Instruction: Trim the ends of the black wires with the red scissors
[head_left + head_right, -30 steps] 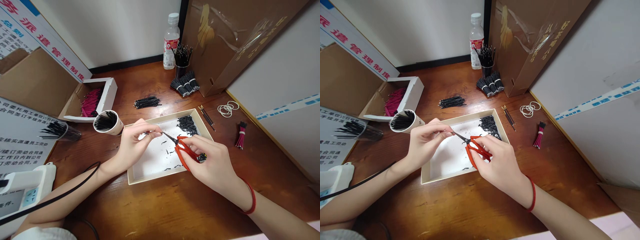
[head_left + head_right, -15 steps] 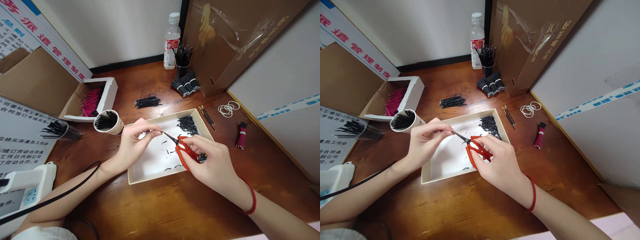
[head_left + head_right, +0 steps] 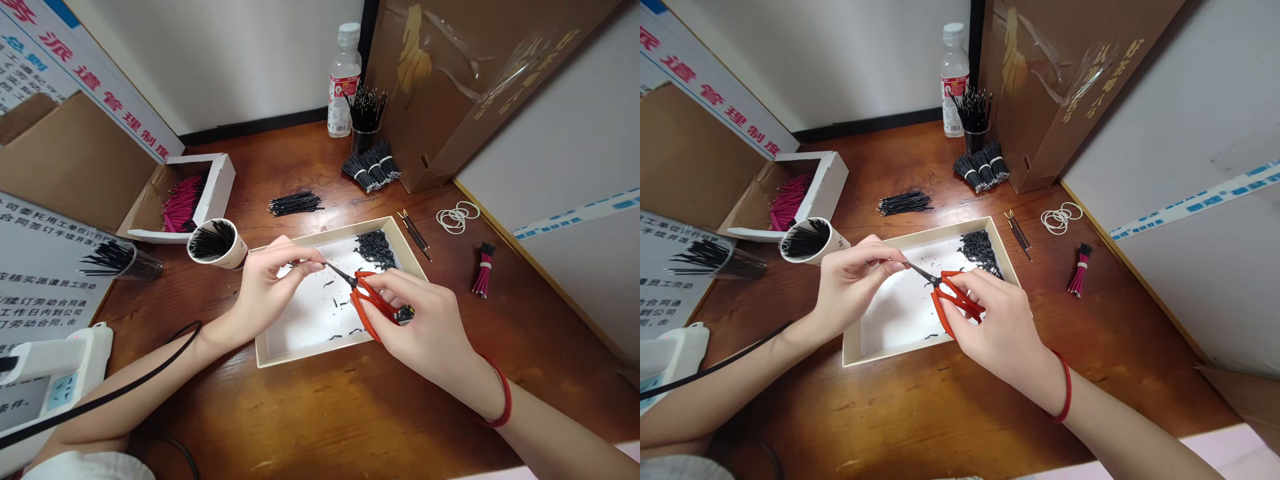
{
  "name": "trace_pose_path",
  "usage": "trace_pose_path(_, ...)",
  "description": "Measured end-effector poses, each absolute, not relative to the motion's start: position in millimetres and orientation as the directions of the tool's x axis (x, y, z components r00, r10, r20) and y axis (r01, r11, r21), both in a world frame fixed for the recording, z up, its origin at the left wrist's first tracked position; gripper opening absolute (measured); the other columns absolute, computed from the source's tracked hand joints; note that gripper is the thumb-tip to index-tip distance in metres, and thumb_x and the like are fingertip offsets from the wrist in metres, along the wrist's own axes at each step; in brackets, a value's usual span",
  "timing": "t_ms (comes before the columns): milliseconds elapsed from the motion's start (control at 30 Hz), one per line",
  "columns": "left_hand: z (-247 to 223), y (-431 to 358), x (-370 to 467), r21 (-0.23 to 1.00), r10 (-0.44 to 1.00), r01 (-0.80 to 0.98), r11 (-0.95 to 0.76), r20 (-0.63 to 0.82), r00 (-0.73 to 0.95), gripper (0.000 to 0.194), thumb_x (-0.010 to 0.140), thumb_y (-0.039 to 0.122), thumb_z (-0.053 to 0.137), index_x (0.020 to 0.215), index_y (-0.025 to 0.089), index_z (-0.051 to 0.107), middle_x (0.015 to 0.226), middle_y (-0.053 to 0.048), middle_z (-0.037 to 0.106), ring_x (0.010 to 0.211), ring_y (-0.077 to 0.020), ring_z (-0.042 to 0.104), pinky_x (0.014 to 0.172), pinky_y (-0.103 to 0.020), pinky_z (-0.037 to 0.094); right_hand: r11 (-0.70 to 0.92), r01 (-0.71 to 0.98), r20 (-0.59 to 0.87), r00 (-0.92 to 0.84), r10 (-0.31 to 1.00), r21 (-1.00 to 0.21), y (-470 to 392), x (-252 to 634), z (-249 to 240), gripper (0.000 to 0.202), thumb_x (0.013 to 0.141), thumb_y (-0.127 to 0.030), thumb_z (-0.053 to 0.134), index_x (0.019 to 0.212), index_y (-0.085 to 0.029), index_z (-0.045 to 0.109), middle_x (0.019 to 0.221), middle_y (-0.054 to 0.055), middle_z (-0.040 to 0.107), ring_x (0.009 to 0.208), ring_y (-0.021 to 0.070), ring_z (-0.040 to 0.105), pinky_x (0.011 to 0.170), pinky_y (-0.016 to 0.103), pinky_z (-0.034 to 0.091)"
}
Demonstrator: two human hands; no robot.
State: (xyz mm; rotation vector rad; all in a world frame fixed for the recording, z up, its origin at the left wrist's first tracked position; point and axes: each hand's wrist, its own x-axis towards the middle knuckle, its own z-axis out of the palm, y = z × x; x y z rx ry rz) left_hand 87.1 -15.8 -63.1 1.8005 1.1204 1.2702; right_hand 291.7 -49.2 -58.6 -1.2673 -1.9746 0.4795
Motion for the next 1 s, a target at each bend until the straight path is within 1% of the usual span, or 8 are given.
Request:
trace_pose_path(267, -64.1, -15.7, 86.7, 0.868, 0.908, 0.269, -0.417, 0.385, 0.167, 0.014, 0.082, 0.007, 0.069, 0.078, 0.019, 0.076, 0.074, 0.000, 0.075, 0.066, -0.0114, 0.055, 0.062, -0.026, 0.043, 0.451, 0.615, 0.385, -0.247, 0.889, -0.647, -49.4, 292.5, -59.5, 0.005, 0.082, -0.014, 0.063, 0.083, -0.019, 0.063, 0.063, -0.003, 0.058, 0.053, 0.0087, 0.050, 0.050, 0.022, 0.043)
trace_pose_path(533, -64.0, -16.0, 86.7, 0.863, 0.906, 0.278, -0.421, 0.385, 0.177, 0.012, 0.083, 0.008, 0.069, 0.078, 0.018, 0.075, 0.074, 0.000, 0.075, 0.066, -0.0116, 0.055, 0.063, -0.027, 0.042, 0.468, 0.619, 0.404, -0.254, 0.879, -0.630, -49.7, 292.3, -59.0, 0.007, 0.081, -0.010, 0.063, 0.084, -0.017, 0.065, 0.062, -0.004, 0.055, 0.053, 0.0076, 0.047, 0.050, 0.020, 0.042)
trace_pose_path(1000, -63.2, -15.6, 86.7, 0.859, 0.902, 0.280, -0.428, 0.388, 0.190, 0.014, 0.084, 0.008, 0.068, 0.078, 0.018, 0.074, 0.074, 0.001, 0.074, 0.066, -0.0119, 0.055, 0.063, -0.028, 0.042, 0.466, 0.636, 0.405, -0.252, 0.879, -0.615, -50.8, 292.3, -59.1, 0.005, 0.081, -0.013, 0.063, 0.082, -0.018, 0.064, 0.062, -0.004, 0.057, 0.053, 0.0077, 0.049, 0.050, 0.020, 0.042)
